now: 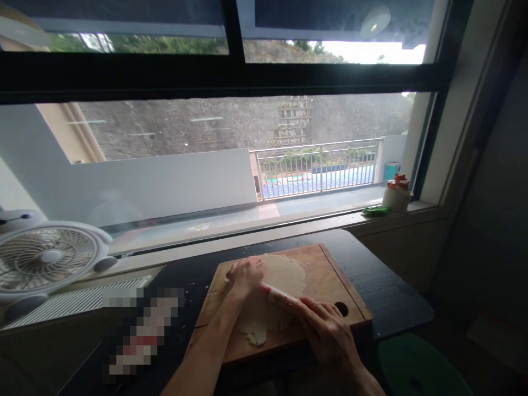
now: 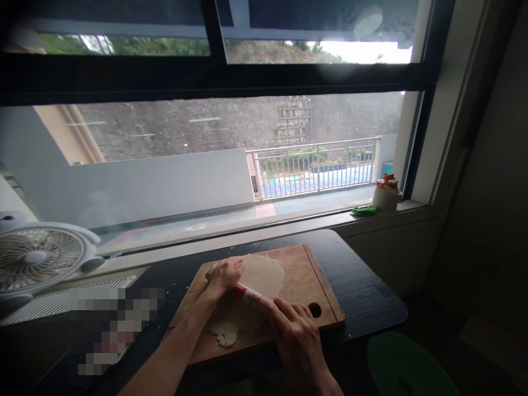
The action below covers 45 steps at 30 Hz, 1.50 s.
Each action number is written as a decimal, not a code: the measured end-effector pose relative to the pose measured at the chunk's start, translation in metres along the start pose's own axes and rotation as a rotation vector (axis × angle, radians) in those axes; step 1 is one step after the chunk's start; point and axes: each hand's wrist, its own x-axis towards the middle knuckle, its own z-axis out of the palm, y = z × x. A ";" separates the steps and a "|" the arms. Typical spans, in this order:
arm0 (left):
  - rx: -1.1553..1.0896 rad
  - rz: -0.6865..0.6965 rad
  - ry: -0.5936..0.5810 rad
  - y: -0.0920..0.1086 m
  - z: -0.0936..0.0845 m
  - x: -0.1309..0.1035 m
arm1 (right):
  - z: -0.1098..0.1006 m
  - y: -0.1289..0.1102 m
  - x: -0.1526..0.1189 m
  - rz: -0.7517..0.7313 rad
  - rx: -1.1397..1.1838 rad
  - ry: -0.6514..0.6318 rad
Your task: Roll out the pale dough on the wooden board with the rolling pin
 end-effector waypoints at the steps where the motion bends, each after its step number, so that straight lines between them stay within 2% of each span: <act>1: 0.017 0.017 0.012 -0.004 -0.003 -0.008 | 0.003 0.002 -0.002 -0.024 0.009 0.027; 4: 0.046 0.071 0.037 -0.015 -0.011 -0.031 | 0.008 0.006 -0.006 -0.068 0.053 0.086; 9: 0.053 0.099 0.069 -0.027 -0.019 -0.054 | -0.001 0.001 0.000 0.010 0.072 0.014; 12: 0.044 0.086 0.030 -0.034 -0.023 -0.060 | -0.007 -0.006 0.010 0.043 0.039 -0.019; 15: 0.034 0.083 -0.035 -0.043 -0.027 -0.066 | -0.003 -0.011 0.024 0.092 -0.004 -0.064; 18: 0.038 0.096 -0.048 -0.050 -0.030 -0.077 | 0.014 -0.012 0.049 0.143 -0.068 -0.167; 22: 0.117 0.131 0.053 -0.051 -0.028 -0.102 | 0.049 -0.006 0.099 0.259 -0.169 -0.294; 25: 0.192 0.140 0.129 -0.049 -0.025 -0.120 | 0.074 0.001 0.136 0.262 -0.175 -0.333; 28: 0.222 0.132 0.151 -0.048 -0.024 -0.130 | 0.087 0.003 0.157 0.235 -0.166 -0.373; 31: 0.210 0.132 0.138 -0.050 -0.025 -0.134 | 0.081 0.000 0.149 0.166 -0.139 -0.402; 34: 0.176 0.152 0.108 -0.047 -0.026 -0.141 | 0.061 0.000 0.117 0.059 -0.103 -0.410; 37: 0.153 0.181 0.058 -0.038 -0.027 -0.149 | 0.037 0.009 0.084 -0.092 -0.029 -0.341; 39: 0.156 0.210 0.030 -0.035 -0.028 -0.148 | 0.025 0.022 0.076 -0.142 0.005 -0.311; 42: 0.202 0.209 0.037 -0.045 -0.030 -0.135 | 0.022 0.049 0.087 -0.018 -0.028 -0.324; 45: 0.321 0.068 0.076 -0.072 -0.033 -0.115 | 0.034 0.073 0.114 0.150 -0.100 -0.391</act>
